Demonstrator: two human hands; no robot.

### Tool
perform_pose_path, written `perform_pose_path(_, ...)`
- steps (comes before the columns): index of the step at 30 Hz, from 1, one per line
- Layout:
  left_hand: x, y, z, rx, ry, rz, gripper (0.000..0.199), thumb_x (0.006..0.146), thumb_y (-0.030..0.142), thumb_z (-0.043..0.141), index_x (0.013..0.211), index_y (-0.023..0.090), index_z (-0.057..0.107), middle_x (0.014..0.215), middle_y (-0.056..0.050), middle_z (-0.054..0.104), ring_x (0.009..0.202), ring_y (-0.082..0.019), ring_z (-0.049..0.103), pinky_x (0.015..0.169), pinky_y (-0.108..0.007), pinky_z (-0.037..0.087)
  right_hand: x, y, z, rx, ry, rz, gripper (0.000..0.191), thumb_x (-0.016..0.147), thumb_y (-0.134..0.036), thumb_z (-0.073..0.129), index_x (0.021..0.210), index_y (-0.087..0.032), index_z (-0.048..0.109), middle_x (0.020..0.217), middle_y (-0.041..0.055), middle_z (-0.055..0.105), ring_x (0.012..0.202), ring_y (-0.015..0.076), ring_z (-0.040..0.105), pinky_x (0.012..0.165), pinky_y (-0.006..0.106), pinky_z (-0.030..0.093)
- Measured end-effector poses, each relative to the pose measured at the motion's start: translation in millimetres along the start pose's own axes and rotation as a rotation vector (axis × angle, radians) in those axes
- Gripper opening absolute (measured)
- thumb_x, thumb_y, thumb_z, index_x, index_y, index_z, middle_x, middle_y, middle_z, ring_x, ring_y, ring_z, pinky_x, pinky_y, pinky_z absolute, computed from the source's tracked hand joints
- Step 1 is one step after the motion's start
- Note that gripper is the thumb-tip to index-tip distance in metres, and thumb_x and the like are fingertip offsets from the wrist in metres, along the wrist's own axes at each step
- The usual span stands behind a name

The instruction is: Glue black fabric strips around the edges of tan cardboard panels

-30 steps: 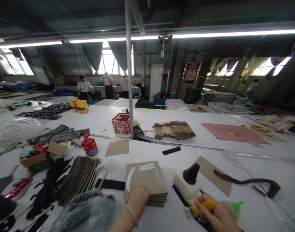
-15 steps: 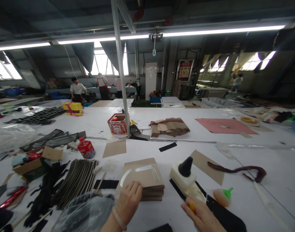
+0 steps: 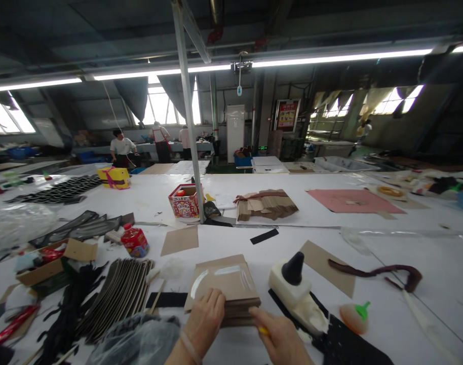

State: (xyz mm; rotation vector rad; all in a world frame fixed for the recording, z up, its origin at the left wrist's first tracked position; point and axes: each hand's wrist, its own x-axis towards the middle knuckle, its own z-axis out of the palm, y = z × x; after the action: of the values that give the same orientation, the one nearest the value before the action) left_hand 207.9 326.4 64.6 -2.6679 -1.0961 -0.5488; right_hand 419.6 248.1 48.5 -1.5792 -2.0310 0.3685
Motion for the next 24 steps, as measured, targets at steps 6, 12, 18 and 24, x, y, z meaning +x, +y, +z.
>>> perform_pose_path(6,8,0,3.7,0.024,-0.002,0.017,0.018,0.083,0.005,0.043,0.082,0.021,0.051,0.08,-0.001,0.061,0.074,-0.019,0.058,0.062,-0.03,0.048,18,4,36,-0.428,-0.008,-0.021,0.054,0.071,0.001,0.049,0.12,-0.021,0.053,0.081,0.0044,0.071,0.066,0.0229,0.067,0.054,0.027,0.041)
perform_pose_path(12,27,-11,-7.9,0.02,0.132,0.021,0.019,0.087,0.008,0.039,0.079,0.021,0.051,0.076,-0.002,0.06,0.071,-0.017,0.058,0.062,-0.028,0.048,31,8,49,-0.525,-0.047,0.106,0.036,0.076,0.005,0.045,0.092,-0.023,0.06,0.08,0.0026,0.071,0.065,0.021,0.068,0.051,0.026,0.036)
perform_pose_path(18,43,-43,-52.6,-0.187,0.405,-0.182,0.014,0.091,0.019,0.041,0.085,0.02,0.054,0.08,-0.002,0.062,0.079,-0.015,0.06,0.071,-0.027,0.048,33,6,41,-0.398,-0.106,0.208,0.026,0.08,-0.003,0.045,0.088,-0.021,0.062,0.083,0.0045,0.071,0.071,0.0238,0.067,0.057,0.028,0.039)
perform_pose_path(24,21,-26,-78.8,-0.885,0.618,-0.877,0.03,0.079,0.049,0.059,0.087,0.02,0.057,0.079,-0.001,0.064,0.07,-0.015,0.061,0.063,-0.027,0.051,28,-27,7,0.184,-0.09,0.367,0.034,0.087,-0.036,0.045,0.061,-0.018,0.057,0.062,0.0039,0.064,0.064,0.019,0.059,0.058,0.027,0.038)
